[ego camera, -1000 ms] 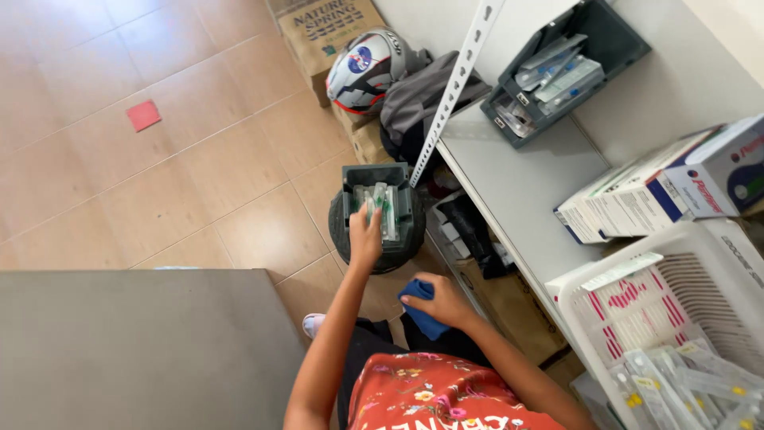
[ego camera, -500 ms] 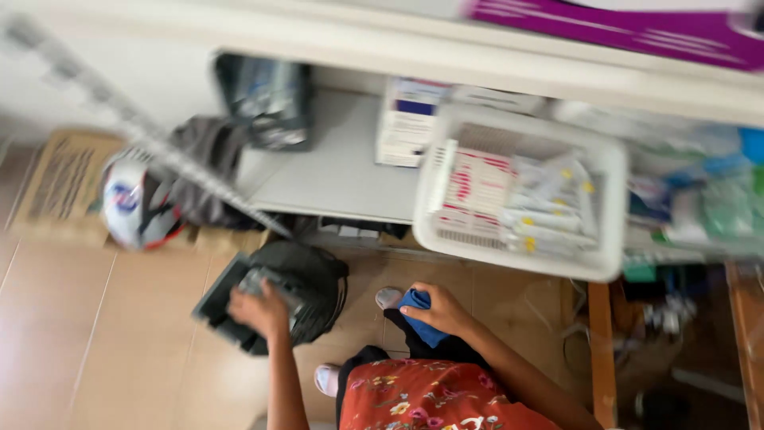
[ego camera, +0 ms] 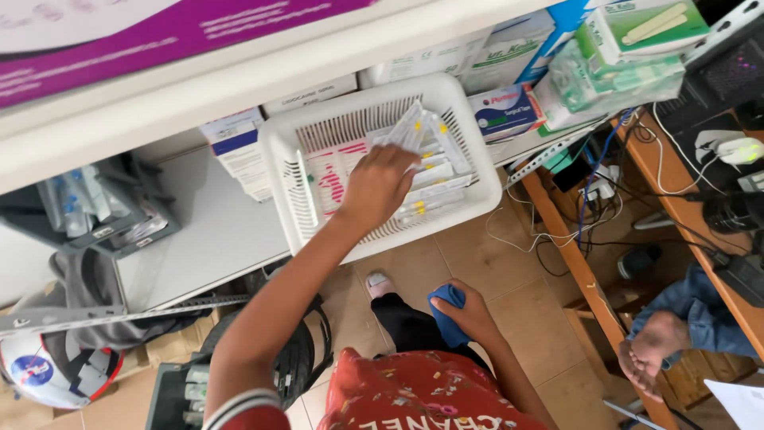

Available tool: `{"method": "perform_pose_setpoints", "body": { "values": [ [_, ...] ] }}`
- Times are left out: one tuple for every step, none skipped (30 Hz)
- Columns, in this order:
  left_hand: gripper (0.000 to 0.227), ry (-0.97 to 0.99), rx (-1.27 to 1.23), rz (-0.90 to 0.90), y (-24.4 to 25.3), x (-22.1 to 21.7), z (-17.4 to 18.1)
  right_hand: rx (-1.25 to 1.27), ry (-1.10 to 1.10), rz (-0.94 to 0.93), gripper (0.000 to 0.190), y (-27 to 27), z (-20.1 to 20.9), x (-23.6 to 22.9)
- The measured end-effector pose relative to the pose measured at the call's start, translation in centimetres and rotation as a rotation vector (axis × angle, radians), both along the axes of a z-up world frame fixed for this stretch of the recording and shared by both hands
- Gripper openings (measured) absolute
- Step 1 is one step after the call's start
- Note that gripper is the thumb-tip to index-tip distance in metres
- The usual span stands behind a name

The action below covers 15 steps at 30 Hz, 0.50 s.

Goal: Wiping and sorting individual syringes from a basket into a storage bin.

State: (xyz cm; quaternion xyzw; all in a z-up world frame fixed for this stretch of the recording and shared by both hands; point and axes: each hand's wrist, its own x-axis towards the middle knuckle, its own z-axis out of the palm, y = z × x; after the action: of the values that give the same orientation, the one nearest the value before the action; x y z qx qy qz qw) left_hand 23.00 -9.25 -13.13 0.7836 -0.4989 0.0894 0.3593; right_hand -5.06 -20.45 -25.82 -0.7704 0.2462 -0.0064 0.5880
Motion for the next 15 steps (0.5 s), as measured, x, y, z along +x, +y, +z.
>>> {"method": "perform_pose_setpoints", "body": {
  "values": [
    [0.019,-0.003,-0.002,-0.008,-2.6,1.1,-1.7,-0.002,-0.003,-0.008,0.027,-0.6,0.0,-0.2],
    [0.027,-0.009,0.119,0.049,-5.2,2.5,-3.3,-0.013,0.014,-0.033,0.027,-1.3,0.0,-0.2],
    [0.036,-0.015,0.239,0.108,-7.7,3.9,-4.8,-0.025,0.031,-0.058,0.028,-1.9,0.1,-0.1],
    [0.036,-0.019,0.237,0.114,-9.0,4.5,-6.4,-0.027,0.026,-0.052,0.028,-2.5,0.3,0.2],
    [0.045,0.006,0.323,0.186,-10.3,5.2,-8.0,-0.019,0.034,-0.07,0.028,-3.0,0.4,0.6],
    [0.054,0.033,0.409,0.263,-11.6,5.9,-9.7,-0.01,0.043,-0.084,0.028,-3.6,0.6,1.0],
    [0.054,0.032,0.408,0.273,-10.9,6.1,-8.3,-0.012,0.039,-0.074,0.028,-4.2,1.3,1.5],
    [0.056,0.125,0.361,0.25,-10.0,6.0,-7.1,0.031,0.025,-0.027,0.027,-4.7,2.1,1.8],
    [0.059,0.217,0.313,0.226,-9.0,5.9,-5.9,0.073,0.012,0.019,0.026,-5.1,2.9,2.1],
    [0.059,0.227,0.311,0.246,-6.9,4.8,-3.9,0.073,0.019,0.041,0.026,-5.9,4.6,2.5],
    [0.062,0.336,0.1,0.149,-4.6,3.7,-1.9,0.113,-0.049,0.173,0.031,-6.5,6.3,3.0],
    [0.065,0.426,-0.115,0.06,-2.2,2.8,0.3,0.157,-0.124,0.313,0.036,-7.1,8.0,4.0],
    [0.065,0.421,-0.12,0.089,-0.3,1.3,2.6,0.16,-0.125,0.343,0.036,-7.7,9.8,5.0],
    [0.057,0.578,-0.163,0.09,1.7,-0.5,4.7,0.189,-0.208,0.528,0.045,-8.1,11.5,6.0],
    [0.049,0.733,-0.212,0.089,3.7,-2.5,6.9,0.221,-0.291,0.713,0.054,-8.4,13.1,7.1]
  ]
}}
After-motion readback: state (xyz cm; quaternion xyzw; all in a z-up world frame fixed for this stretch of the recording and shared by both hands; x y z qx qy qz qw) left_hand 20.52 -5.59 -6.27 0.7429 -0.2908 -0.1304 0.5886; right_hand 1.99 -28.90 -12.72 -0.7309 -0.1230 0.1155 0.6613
